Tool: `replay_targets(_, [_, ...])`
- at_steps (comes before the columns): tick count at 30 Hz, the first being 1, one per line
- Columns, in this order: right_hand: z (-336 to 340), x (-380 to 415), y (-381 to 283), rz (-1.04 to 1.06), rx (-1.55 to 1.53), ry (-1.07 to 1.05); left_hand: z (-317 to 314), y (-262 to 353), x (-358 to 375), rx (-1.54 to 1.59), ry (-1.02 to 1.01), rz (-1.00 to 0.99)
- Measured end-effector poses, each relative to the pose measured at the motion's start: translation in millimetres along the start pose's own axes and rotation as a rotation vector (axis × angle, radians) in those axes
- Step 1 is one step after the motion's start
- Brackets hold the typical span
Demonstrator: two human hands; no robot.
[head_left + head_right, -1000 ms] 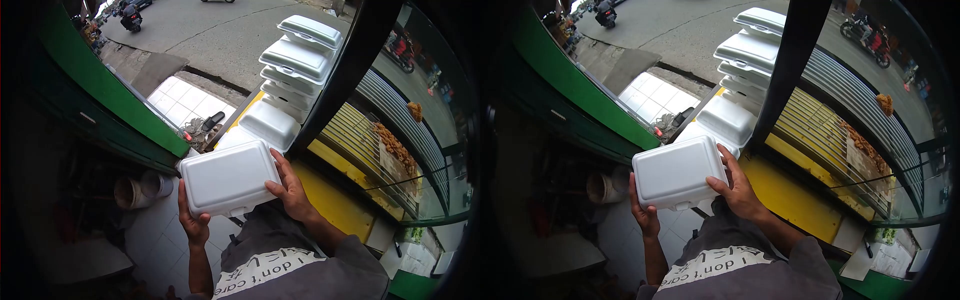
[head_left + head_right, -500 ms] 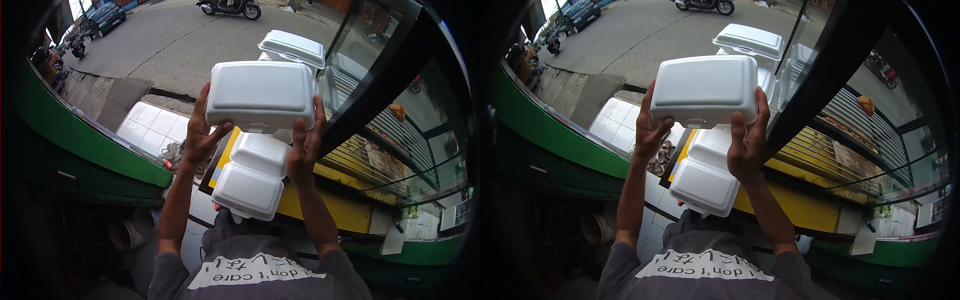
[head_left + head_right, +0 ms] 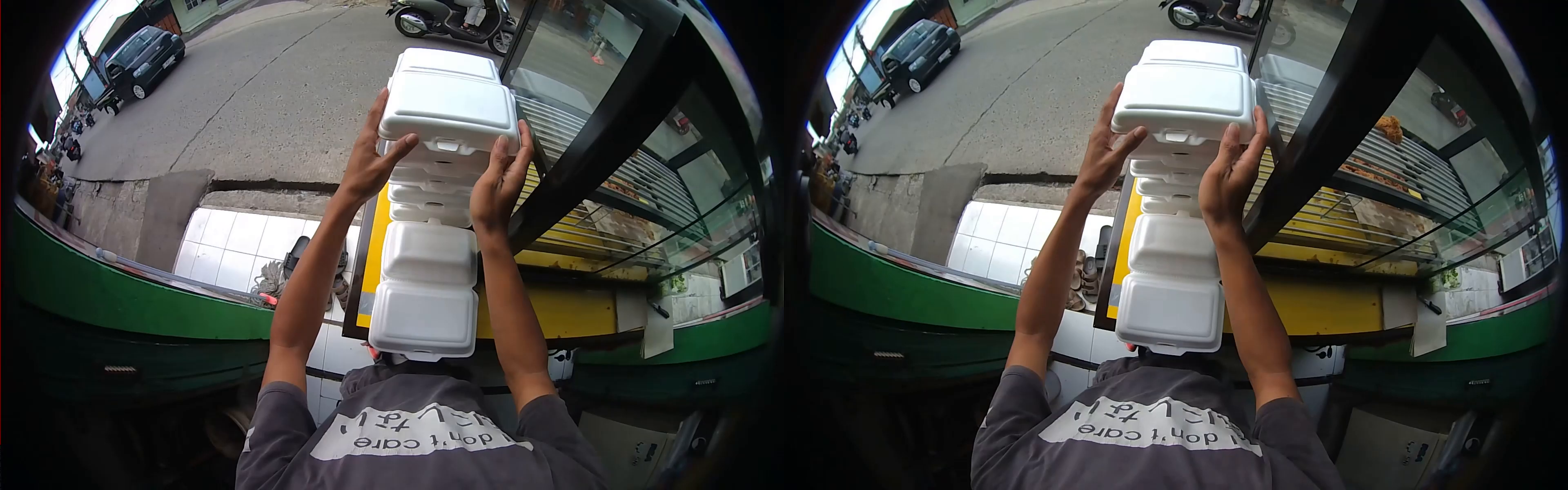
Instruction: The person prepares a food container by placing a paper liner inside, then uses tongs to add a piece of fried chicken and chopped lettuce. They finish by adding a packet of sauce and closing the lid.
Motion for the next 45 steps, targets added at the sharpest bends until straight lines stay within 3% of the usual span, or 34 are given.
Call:
replay_targets(8, [3, -3, 5, 0.033, 0.005, 0.051, -8, -7, -4, 0.056, -0.01, 0.0])
replay_targets(13, [10, 18, 5, -0.037, 0.097, -0.032, -6, -5, 5, 0.012, 0.012, 0.047])
replay_targets(16, [21, 63, -33, 0.133, 0.309, -0.151, 10, -14, 24, -0.132, 0.063, 0.045])
replay_targets(18, [29, 100, -48, 0.198, 0.366, -0.367, 24, -6, 55, -0.096, 0.112, 0.07])
replay_targets(20, [27, 139, -44, 0.069, 0.352, -0.7, 30, 2, 103, -0.132, 0.085, 0.098])
replay_targets(23, [22, 199, -23, 0.02, 0.543, -1.132, 21, -12, 196, -0.15, -0.179, 0.203])
replay_targets(24, [22, 203, -22, 0.009, 0.54, -1.134, 14, -17, 229, -0.215, -0.316, 0.261])
replay_targets(26, [16, 221, -14, 0.122, 0.84, -1.278, 0, -19, 280, -0.2, -0.466, 0.34])
replay_targets(27, [15, 225, -13, 0.108, 0.833, -1.286, -7, -16, 296, -0.245, -0.523, 0.231])
replay_targets(30, [7, 221, -6, 0.062, 0.87, -1.258, -18, -16, 316, -0.313, -0.446, 0.192])
replay_targets(45, [-1, 217, -15, 0.097, 0.89, -1.259, -16, -21, 320, -0.242, -0.395, 0.201])
Point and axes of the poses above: each hand's wrist, its own x-axis away from the middle knuckle, its own z-axis out of the back of the hand, y = z × x, the point moved 7 cm from there along -x, towards the middle knuckle, and after that the axes turned 3 degrees about -x, right-handed, at the moved point
